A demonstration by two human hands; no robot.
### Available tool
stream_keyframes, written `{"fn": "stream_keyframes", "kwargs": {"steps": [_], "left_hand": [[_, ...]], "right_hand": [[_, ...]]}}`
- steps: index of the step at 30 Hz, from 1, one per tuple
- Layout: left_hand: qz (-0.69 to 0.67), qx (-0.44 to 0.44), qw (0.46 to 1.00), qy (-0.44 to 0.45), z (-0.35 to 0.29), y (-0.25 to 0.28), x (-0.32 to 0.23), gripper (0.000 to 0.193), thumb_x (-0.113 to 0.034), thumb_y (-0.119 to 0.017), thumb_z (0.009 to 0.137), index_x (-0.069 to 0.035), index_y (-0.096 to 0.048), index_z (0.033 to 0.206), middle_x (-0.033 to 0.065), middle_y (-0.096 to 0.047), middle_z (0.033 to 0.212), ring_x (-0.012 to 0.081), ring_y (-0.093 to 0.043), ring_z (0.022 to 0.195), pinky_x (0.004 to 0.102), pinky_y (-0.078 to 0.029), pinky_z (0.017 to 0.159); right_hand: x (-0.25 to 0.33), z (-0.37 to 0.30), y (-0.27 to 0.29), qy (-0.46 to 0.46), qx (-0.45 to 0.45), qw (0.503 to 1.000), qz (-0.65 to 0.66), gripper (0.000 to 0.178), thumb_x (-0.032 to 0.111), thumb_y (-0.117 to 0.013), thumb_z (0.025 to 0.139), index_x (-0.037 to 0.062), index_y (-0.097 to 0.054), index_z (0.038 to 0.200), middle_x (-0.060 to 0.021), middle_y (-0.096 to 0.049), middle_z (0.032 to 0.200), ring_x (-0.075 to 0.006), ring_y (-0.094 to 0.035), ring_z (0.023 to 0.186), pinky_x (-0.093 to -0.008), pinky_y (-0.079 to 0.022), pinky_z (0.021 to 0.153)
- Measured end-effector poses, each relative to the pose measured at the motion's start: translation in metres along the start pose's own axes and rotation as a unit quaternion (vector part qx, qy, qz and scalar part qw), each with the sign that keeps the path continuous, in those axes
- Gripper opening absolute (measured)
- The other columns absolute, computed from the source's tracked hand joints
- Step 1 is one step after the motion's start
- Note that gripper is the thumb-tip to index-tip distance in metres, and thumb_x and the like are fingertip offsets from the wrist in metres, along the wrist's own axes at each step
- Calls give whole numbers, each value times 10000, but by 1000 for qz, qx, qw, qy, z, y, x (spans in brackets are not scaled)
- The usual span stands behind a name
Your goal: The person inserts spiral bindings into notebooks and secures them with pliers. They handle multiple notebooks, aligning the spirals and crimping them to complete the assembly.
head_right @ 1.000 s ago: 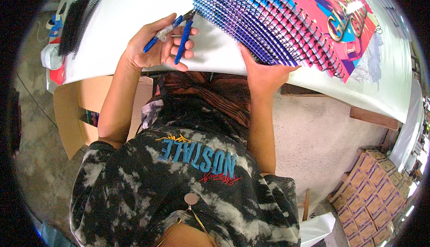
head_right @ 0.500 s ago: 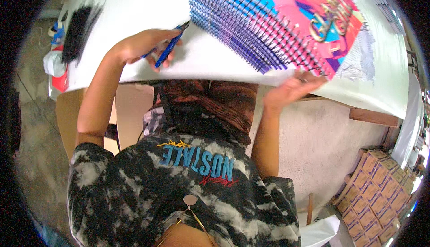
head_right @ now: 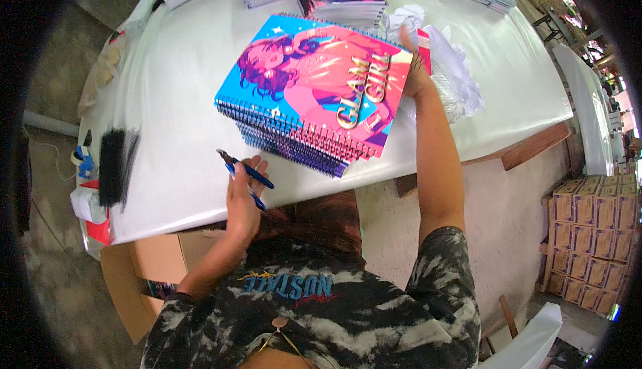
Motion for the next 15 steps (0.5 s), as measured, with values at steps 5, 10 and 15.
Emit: {"fn": "stream_keyframes", "kwargs": {"steps": [5, 10, 15], "left_hand": [[-10, -35, 996, -80, 9, -22, -2, 617, -465, -311, 952, 37, -279, 1310, 160, -406, 1277, 212, -397, 1147, 349, -337, 927], [24, -48, 996, -75, 58, -17, -8, 547, -442, -342, 951, 24, -420, 1225, 81, -540, 1074, 137, -492, 862, 315, -404, 774], [62, 139, 984, -90, 152, -41, -45, 459, -407, -418, 930, -12, -524, 1138, 68, -589, 1009, 138, -556, 870, 319, -451, 814]], "right_hand": [[-20, 20, -17, -28, 41, 999, 9, 709, 583, -274, 905, 26, -311, 1341, -122, -395, 1351, -260, -409, 1213, -396, -283, 1038], [-25, -7, -16, -36, 141, 989, 17, 691, 570, -290, 908, 59, -262, 1372, -98, -346, 1387, -239, -371, 1242, -395, -262, 1051], [-93, -82, -32, -16, 277, 956, 95, 683, 558, -306, 912, 92, -212, 1402, -75, -296, 1422, -218, -333, 1271, -395, -240, 1063]]}}
Point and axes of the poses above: each hand's wrist, its own z-axis towards the middle knuckle, its own y-axis out of the back of the hand, x = y × z, the point moved 7 cm from there along z, towards the middle knuckle
